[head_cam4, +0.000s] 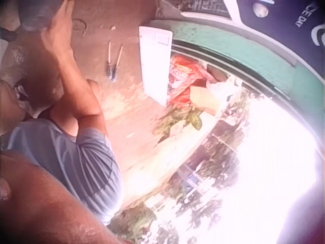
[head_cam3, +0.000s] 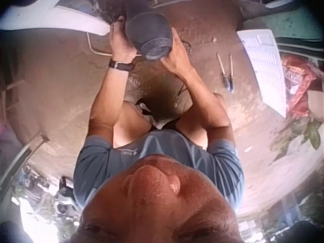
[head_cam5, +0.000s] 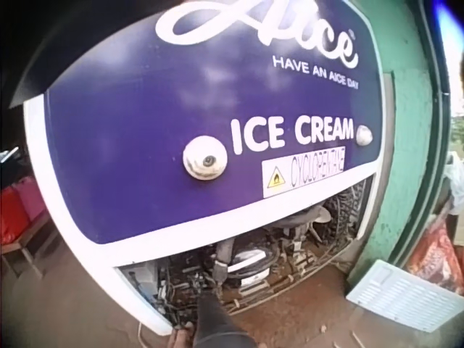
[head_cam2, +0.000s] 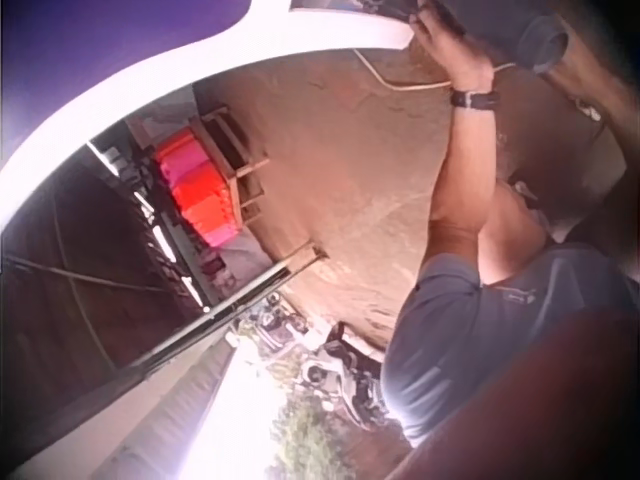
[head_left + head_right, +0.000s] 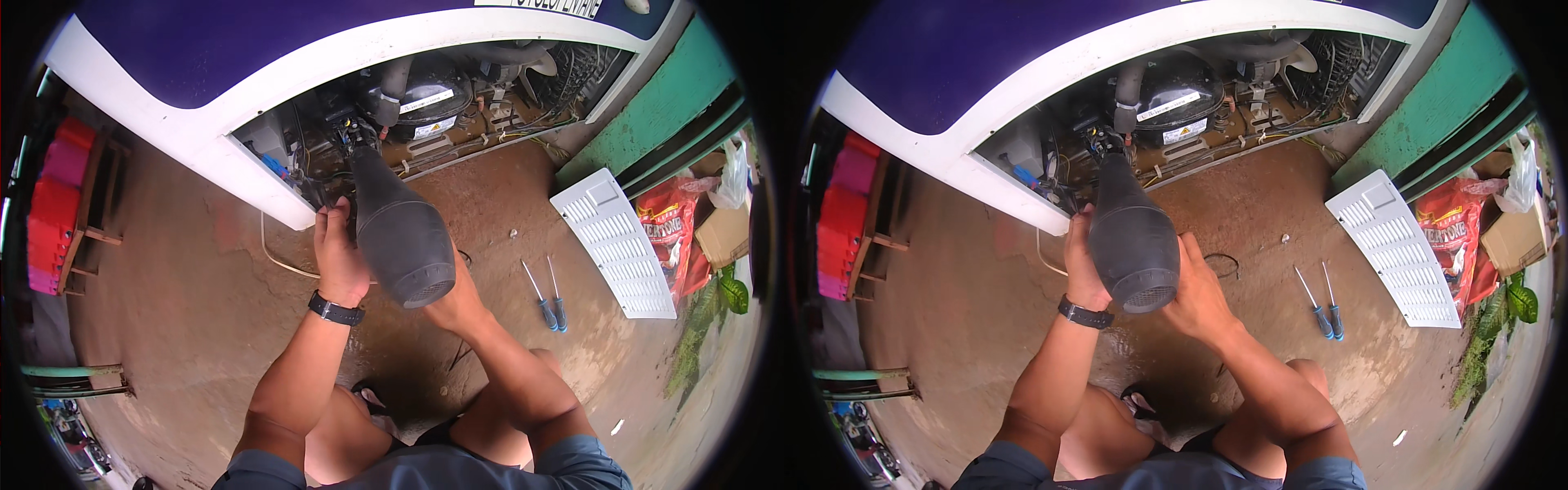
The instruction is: The person uses a hair dryer to heat a component near the compressor of an ice cream freezer and then uses a screwdriver to work on the wiring.
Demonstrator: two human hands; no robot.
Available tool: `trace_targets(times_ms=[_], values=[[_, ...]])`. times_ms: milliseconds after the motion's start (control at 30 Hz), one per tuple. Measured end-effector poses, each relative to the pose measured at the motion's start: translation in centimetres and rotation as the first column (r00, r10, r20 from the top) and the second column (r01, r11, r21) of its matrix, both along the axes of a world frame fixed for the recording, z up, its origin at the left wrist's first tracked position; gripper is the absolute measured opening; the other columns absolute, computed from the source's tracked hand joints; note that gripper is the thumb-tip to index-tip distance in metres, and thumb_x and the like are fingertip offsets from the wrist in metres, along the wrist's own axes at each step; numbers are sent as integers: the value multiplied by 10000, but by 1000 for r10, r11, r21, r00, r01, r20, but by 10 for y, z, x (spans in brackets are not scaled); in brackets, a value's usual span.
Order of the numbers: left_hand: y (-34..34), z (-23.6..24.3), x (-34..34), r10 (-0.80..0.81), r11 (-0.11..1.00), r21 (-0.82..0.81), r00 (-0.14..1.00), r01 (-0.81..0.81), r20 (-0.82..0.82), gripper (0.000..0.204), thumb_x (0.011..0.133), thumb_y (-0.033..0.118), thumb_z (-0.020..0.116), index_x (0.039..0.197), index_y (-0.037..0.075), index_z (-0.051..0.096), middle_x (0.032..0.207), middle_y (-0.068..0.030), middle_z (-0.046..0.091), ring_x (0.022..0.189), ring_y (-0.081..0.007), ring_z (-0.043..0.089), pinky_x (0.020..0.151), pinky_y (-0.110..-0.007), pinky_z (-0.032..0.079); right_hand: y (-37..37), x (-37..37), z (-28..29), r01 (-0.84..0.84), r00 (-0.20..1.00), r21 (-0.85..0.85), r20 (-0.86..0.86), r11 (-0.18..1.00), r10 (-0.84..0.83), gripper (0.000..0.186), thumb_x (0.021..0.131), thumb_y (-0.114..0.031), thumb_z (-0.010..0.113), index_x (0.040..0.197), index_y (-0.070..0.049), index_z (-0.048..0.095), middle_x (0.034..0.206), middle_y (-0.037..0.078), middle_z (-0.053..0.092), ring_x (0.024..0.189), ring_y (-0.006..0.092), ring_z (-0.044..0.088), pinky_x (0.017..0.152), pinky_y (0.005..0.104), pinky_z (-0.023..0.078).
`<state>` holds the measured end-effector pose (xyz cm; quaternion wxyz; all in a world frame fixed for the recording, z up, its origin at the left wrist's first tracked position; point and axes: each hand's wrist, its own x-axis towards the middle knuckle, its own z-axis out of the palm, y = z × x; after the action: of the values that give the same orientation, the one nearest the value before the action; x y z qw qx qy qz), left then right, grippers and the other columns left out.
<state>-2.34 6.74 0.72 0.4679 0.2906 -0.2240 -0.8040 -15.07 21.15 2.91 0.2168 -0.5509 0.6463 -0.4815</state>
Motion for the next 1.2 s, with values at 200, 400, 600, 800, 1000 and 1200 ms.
trace_targets(times_ms=[200,400,600,800,1000,1200], values=[[-2,-8,2,-12,999,-41,1000,12,-2,224,1044,242,587,1205,95,537,1229,-17,605,1109,-148,591,941,-342,506,0,-2,-11,-41,995,-14,-96,999,39,607,824,-132,725,1367,-25,477,1240,252,528,1130,479,544,944,517,502],[4,-7,0,41,999,-3,999,-41,30,248,1035,283,599,1194,100,543,1193,-23,633,1057,-149,630,873,-336,537,0,0,-12,-65,989,-13,-136,998,63,528,835,-97,703,1332,-12,542,1345,248,549,1246,479,492,1048,498,455],[11,17,-2,100,995,-30,989,-97,109,197,1036,252,587,1143,94,538,1037,-27,660,918,-145,665,788,-316,539,-2,-3,-20,-80,981,-52,-179,995,69,514,855,-100,698,1347,-21,571,1398,252,529,1296,456,494,1075,478,448],[14,29,0,96,995,-15,992,-95,84,184,1035,233,583,1135,88,532,1029,-33,665,917,-149,671,787,-324,537,-4,-3,-23,-81,975,-82,-215,993,62,526,869,-115,697,1370,-27,565,1415,254,517,1316,444,499,1094,467,440],[10,21,3,73,997,7,994,-74,80,184,1034,232,582,1137,88,533,1043,-40,664,935,-159,673,809,-331,536,0,3,-14,-48,997,12,-59,999,49,496,868,-115,681,1343,-25,572,1359,256,534,1279,469,497,1079,479,439],[5,8,5,26,999,45,999,-27,30,189,1041,237,569,1153,89,533,1058,-32,655,969,-159,666,821,-329,536,-2,5,0,-62,992,-6,-109,998,60,452,855,-113,673,1293,-33,596,1341,224,551,1247,458,469,1056,487,449]])
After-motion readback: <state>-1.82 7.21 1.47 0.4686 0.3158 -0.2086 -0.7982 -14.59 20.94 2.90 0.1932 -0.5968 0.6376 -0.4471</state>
